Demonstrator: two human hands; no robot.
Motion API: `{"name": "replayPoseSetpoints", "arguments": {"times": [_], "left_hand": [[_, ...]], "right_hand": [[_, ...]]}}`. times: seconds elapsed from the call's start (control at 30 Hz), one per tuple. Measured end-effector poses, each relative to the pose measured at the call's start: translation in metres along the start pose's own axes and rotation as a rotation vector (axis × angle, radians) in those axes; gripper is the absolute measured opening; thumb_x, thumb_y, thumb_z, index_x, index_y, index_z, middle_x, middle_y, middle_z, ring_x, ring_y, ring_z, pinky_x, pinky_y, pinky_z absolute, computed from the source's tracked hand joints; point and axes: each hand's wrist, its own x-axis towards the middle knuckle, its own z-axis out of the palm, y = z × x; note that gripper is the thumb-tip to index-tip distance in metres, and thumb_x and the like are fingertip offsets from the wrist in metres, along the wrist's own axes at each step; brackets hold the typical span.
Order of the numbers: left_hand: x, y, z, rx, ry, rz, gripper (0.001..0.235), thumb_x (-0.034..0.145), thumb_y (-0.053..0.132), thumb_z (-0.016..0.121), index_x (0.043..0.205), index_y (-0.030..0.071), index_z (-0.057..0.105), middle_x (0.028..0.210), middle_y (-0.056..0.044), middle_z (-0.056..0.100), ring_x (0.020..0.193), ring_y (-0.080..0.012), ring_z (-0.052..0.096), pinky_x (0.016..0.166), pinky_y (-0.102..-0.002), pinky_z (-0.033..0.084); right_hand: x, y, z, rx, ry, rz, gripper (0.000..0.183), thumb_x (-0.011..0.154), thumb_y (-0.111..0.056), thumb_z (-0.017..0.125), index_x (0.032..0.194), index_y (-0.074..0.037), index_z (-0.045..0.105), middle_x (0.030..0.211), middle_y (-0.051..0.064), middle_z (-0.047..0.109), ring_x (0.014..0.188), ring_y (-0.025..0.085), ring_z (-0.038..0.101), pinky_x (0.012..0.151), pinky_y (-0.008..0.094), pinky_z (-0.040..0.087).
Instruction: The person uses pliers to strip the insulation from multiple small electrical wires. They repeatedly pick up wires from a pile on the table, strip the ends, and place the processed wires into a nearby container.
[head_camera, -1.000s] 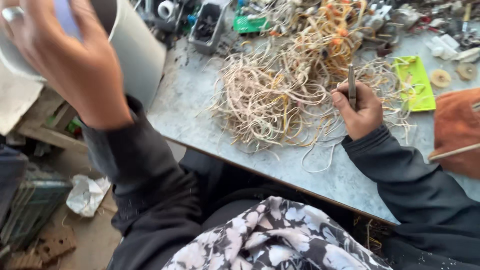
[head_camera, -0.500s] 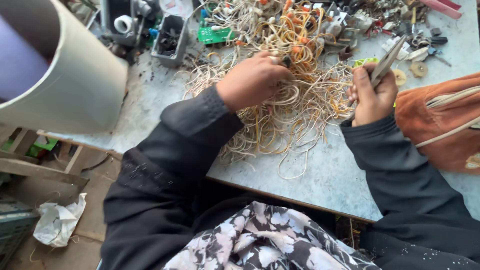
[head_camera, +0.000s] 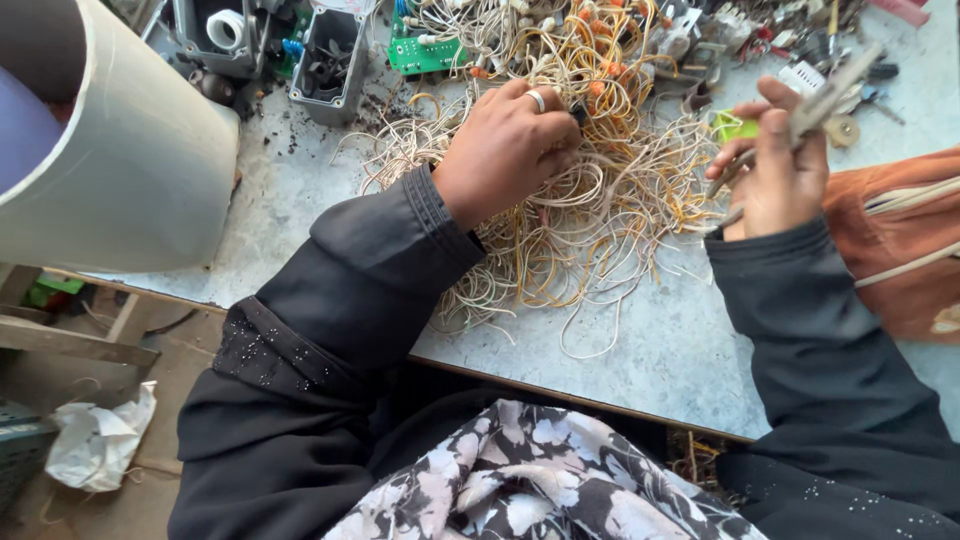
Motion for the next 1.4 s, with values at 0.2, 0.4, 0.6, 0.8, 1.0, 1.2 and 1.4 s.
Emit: {"name": "replayPoseSetpoints", "arguments": {"times": [0.2,0.4,0.6,0.8,1.0,1.2,1.4], "left_hand": [[0.008,0.011,-0.016,-0.162,0.180,0.029,0.014,0.098,0.014,0.073,0.111,0.010,0.069,0.103,-0.002,0.073,0.094,-0.0251,0.068,0.093,-0.041,0.048],[0.005,0.049,-0.027,-0.611,0.297,-0.150,0.026,0.101,0.014,0.075,0.126,0.010,0.070,0.104,-0.004,0.075,0.090,-0.0111,0.072,0.080,-0.028,0.061],[0.004,0.040,-0.012,-1.106,0.208,-0.418,0.028,0.101,0.015,0.071,0.127,0.004,0.070,0.108,-0.003,0.078,0.096,-0.0083,0.071,0.084,-0.026,0.060],[0.002,0.028,0.004,-1.274,0.222,-0.470,0.032,0.101,0.014,0.072,0.129,-0.001,0.067,0.109,-0.006,0.077,0.097,-0.0090,0.071,0.086,-0.026,0.060],[0.000,0.021,0.006,-1.340,0.238,-0.536,0.032,0.099,0.021,0.072,0.123,0.000,0.067,0.105,-0.006,0.077,0.091,-0.0102,0.072,0.082,-0.027,0.061],[0.002,0.015,0.003,-1.314,0.338,-0.586,0.033,0.098,0.024,0.074,0.121,0.001,0.068,0.107,-0.004,0.077,0.097,-0.0088,0.071,0.085,-0.025,0.057],[0.000,0.020,0.004,-1.372,0.154,-0.508,0.027,0.099,0.018,0.073,0.119,0.001,0.068,0.107,-0.005,0.076,0.097,-0.0103,0.071,0.089,-0.027,0.060]], "right_hand": [[-0.028,-0.048,0.034,0.334,-0.208,0.411,0.044,0.119,-0.036,0.058,0.140,0.002,0.051,0.091,0.006,0.054,0.079,0.017,0.056,0.078,0.033,0.050],[-0.054,-0.066,0.073,0.596,-0.464,0.765,0.075,0.088,-0.019,0.061,0.155,0.007,0.041,0.110,0.014,0.059,0.094,0.023,0.056,0.089,0.036,0.048],[-0.057,-0.056,0.072,0.440,-0.466,0.760,0.088,0.069,-0.003,0.053,0.155,0.004,0.039,0.114,0.013,0.058,0.098,0.019,0.057,0.090,0.033,0.049],[-0.059,-0.033,0.067,0.344,-0.405,0.729,0.074,0.082,0.016,0.047,0.155,-0.001,0.041,0.114,0.007,0.056,0.093,0.015,0.058,0.081,0.029,0.050],[-0.060,-0.027,0.070,0.309,-0.449,0.659,0.074,0.083,0.015,0.066,0.151,0.000,0.043,0.108,0.004,0.052,0.097,0.012,0.056,0.083,0.026,0.051],[-0.067,-0.032,0.075,0.085,-0.492,0.530,0.081,0.080,0.011,0.072,0.155,-0.002,0.044,0.102,0.004,0.051,0.090,0.011,0.055,0.076,0.026,0.052],[-0.068,-0.025,0.074,0.093,-0.499,0.620,0.078,0.080,0.011,0.074,0.151,-0.002,0.045,0.099,0.005,0.051,0.088,0.013,0.056,0.077,0.028,0.053]]}}
